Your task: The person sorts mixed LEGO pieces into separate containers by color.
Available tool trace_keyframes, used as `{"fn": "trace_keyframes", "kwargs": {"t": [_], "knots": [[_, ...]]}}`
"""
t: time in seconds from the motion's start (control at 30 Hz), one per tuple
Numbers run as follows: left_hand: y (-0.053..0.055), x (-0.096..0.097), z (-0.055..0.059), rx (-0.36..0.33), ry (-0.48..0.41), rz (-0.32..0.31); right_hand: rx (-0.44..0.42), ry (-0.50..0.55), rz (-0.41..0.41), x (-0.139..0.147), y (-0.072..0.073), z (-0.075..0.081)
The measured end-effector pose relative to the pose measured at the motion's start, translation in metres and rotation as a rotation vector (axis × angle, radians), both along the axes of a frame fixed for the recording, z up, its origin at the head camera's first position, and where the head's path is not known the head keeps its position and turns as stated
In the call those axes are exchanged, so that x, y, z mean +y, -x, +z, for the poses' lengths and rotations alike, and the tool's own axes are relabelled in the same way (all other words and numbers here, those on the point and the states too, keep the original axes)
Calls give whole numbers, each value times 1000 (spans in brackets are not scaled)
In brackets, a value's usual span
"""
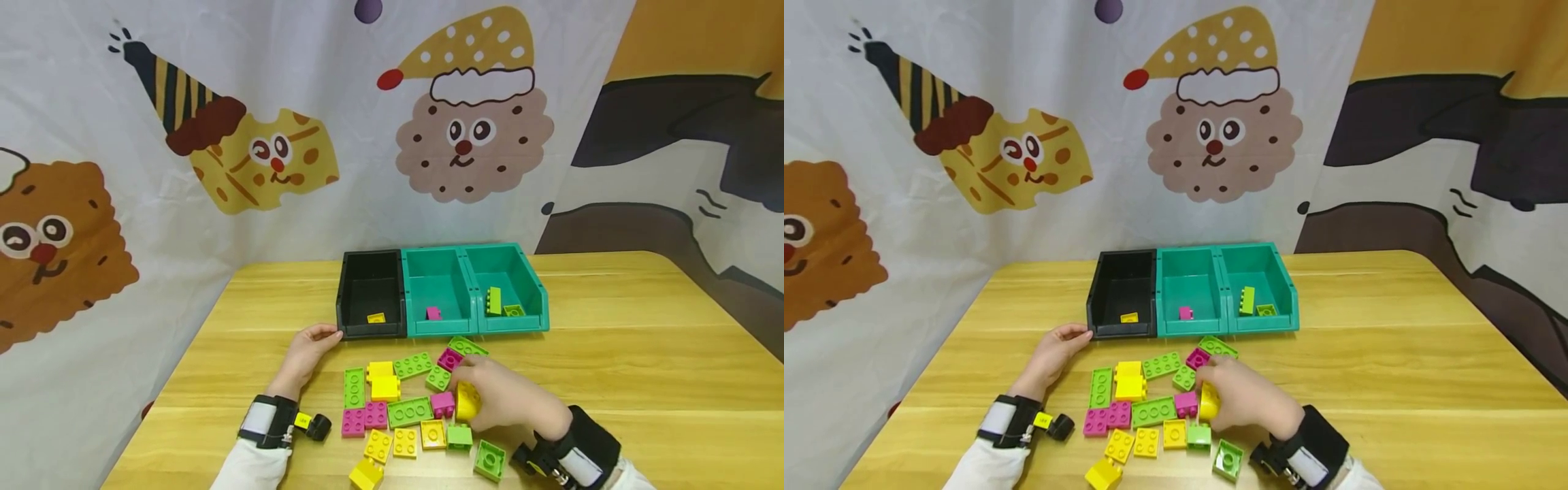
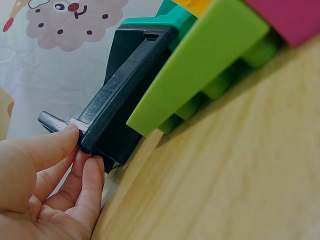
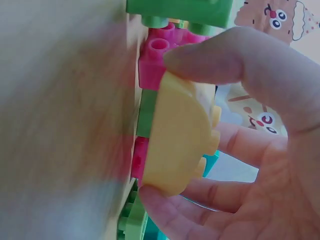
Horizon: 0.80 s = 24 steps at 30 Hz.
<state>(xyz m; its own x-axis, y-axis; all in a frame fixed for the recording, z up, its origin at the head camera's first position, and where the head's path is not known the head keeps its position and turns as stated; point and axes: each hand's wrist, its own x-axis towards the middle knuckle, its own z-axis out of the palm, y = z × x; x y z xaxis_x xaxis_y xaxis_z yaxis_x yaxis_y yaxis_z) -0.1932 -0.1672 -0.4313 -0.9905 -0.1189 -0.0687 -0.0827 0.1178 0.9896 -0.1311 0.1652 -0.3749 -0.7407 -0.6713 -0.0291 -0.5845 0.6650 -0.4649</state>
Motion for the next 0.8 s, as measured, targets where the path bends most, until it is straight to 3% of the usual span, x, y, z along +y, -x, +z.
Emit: {"fn": "trace_keyframes", "kwargs": {"t": [0.37,0.67,0.8], "knots": [[1,1,-3,-4,20,0,12,10,-26,3,1,6],[2,0,-3,2,14,17,161,2,-73,-10,16,24],[2,-1,-3,-5,21,21,168,9,-121,-24,25,36]]}}
